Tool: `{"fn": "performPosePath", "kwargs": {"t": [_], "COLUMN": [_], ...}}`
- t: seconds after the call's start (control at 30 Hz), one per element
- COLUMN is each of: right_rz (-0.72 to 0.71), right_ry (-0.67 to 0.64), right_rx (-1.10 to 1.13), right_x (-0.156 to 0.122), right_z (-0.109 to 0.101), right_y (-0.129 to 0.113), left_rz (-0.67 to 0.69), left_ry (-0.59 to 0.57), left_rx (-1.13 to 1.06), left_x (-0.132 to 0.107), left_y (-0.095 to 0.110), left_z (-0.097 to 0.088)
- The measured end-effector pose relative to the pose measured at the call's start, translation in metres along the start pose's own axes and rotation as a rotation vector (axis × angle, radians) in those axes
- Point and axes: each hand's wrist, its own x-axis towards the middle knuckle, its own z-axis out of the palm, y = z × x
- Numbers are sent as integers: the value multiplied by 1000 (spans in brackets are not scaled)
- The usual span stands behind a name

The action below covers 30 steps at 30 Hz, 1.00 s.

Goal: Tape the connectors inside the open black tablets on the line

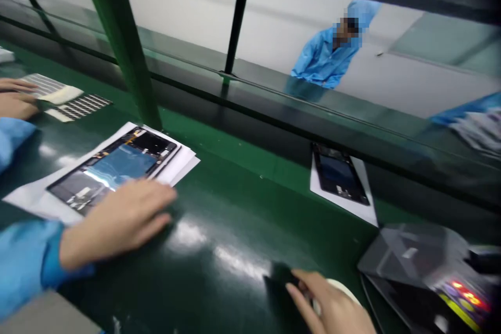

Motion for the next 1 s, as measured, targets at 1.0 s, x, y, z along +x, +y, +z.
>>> {"fn": "performPosePath", "kwargs": {"t": [1.0], "right_rz": [-273], "right_ry": [73], "right_rx": [-248], "right_x": [0], "right_z": [4], "right_y": [-124], "left_rz": [422], "left_ry": [242], "left_rx": [-463], "left_x": [3], "left_y": [104], "left_z": [63]}}
